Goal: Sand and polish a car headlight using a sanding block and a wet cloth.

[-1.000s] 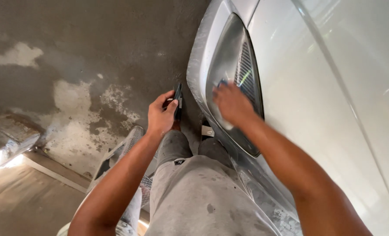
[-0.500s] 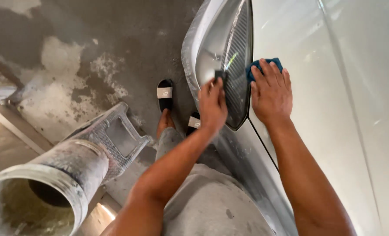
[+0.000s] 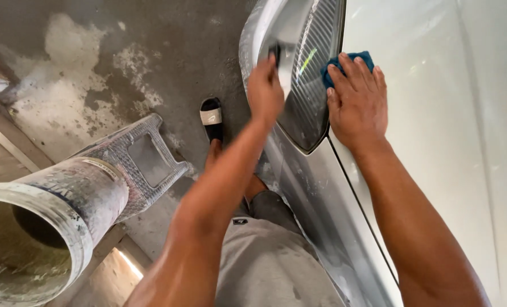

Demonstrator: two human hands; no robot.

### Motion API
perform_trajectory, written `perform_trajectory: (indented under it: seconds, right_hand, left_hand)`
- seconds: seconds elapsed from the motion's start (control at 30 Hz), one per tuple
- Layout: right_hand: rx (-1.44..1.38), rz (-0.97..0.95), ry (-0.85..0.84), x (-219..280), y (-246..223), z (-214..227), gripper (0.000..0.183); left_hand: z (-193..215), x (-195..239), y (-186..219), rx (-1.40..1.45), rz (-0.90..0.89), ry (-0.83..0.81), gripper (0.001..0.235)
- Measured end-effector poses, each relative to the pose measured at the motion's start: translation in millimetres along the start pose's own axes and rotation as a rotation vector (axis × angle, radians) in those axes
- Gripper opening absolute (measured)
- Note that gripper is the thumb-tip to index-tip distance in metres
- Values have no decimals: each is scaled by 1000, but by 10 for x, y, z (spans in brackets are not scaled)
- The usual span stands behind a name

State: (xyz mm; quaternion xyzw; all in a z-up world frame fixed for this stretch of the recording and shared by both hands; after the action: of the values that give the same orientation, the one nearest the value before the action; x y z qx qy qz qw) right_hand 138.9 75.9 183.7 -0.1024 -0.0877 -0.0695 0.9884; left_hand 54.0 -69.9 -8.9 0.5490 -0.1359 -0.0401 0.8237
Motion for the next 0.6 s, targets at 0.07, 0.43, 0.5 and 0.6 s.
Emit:
perform_trajectory:
  seconds: [0.07,0.43,0.5,0.6]
  right_hand:
    - [-18,3,6,-41,4,-22,40]
    - [-3,-42,25,-44,-59,-95,38]
    - [29,-42,32,-72,-65,-72,38]
    - [28,-52,6,-35,-35,-107,39]
  left_hand:
    - [207,749,448,51,-81,-29,31]
    - [-9,-36,-512,188,49,89,27]
    - [19,53,-331,142,21,73,29]
    - [271,1051,612,124,-22,-58,40]
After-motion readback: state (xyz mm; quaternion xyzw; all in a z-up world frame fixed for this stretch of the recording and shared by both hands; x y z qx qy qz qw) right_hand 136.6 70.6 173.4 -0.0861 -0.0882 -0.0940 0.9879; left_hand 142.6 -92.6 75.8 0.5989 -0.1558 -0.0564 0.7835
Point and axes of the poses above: each hand's wrist, its own x-axis away from the middle knuckle, its own z-axis out of the back of the hand, y = z × x, the point moved 9 cm from there along -x, towards the middle knuckle, and after that the axes turned 9 degrees about -y, right-handed, at the moved point
